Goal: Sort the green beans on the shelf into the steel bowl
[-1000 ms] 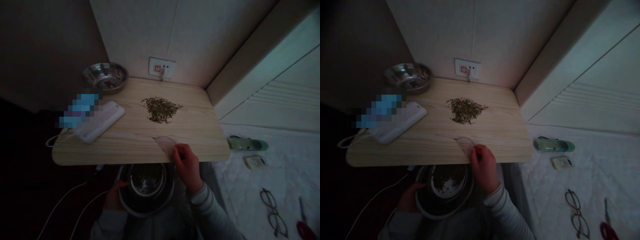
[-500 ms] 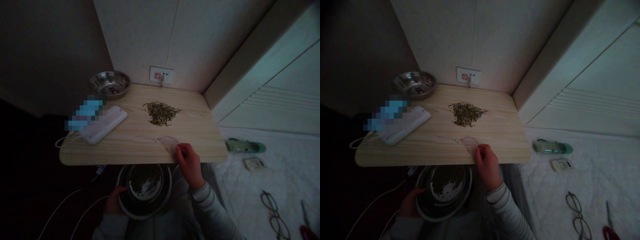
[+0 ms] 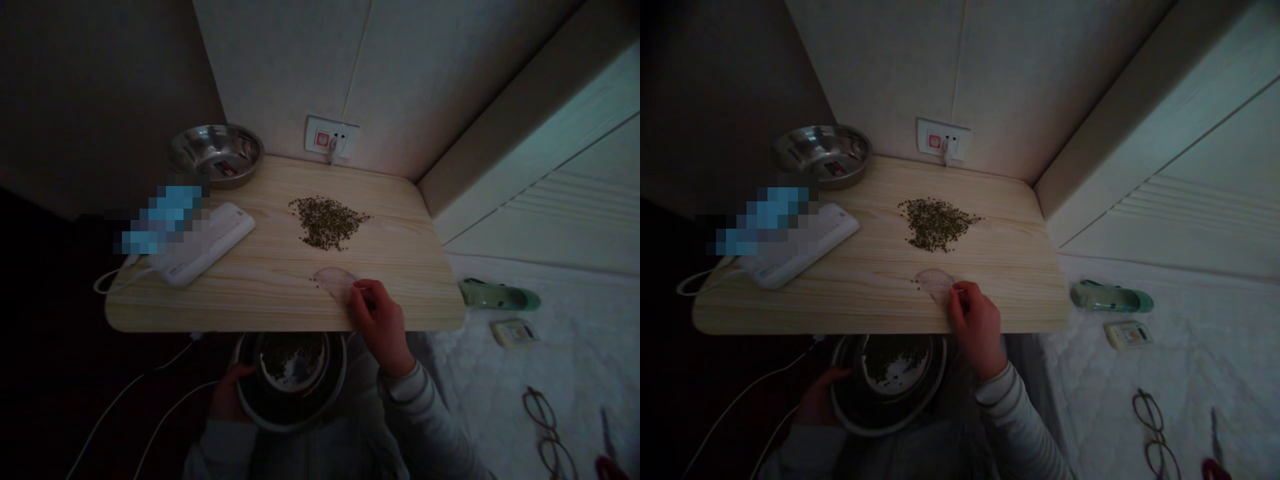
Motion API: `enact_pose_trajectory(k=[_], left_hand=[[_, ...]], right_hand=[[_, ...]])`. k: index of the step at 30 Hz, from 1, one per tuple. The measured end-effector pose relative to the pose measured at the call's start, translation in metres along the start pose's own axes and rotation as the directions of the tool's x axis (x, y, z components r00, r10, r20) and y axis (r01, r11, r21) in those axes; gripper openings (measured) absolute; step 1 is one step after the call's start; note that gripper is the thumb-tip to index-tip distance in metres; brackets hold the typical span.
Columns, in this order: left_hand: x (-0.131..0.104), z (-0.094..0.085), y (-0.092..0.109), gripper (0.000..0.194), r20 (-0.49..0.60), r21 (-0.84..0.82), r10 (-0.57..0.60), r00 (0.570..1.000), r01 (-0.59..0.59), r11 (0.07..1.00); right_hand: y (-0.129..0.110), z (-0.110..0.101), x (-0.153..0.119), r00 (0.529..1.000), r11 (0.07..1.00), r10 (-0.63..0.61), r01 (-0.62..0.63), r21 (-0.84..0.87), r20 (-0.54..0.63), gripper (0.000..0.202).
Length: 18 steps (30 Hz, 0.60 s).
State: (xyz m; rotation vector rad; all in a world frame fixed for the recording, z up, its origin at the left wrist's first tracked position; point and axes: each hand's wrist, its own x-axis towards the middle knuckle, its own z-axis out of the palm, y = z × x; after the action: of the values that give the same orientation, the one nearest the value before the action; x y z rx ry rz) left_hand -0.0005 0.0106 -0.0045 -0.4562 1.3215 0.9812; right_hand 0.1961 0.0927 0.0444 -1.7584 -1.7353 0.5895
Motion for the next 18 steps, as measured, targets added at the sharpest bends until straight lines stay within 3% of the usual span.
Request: enact_pose_trajectory(k=[6,11,18], left_hand=[[-0.0034,0.0040,0.0050,0.029,-0.028,0.047,-0.038,0.999,0.039,0.998],[0.0011,-0.0015,-0.0002,0.025,-0.014,0.019,0.052,0.999,-0.052,0.998],[-0.0044,0.0053,0.0040,0.027,-0.048,0.047,-0.111,0.993,0.114,0.992]], right_hand=[[0.0022,0.0000,-0.0018,1.000,0.997,-0.010,0.012,0.075,-0.025,0.018],[0.0044,-0.0021,-0.0046,1.000,0.980,0.003,0.002,0.200,-0.027,0.016],[0.0069,-0.0022,-0.0062,1.000,0.978,-0.007,0.012,0.208,-0.024,0.014]])
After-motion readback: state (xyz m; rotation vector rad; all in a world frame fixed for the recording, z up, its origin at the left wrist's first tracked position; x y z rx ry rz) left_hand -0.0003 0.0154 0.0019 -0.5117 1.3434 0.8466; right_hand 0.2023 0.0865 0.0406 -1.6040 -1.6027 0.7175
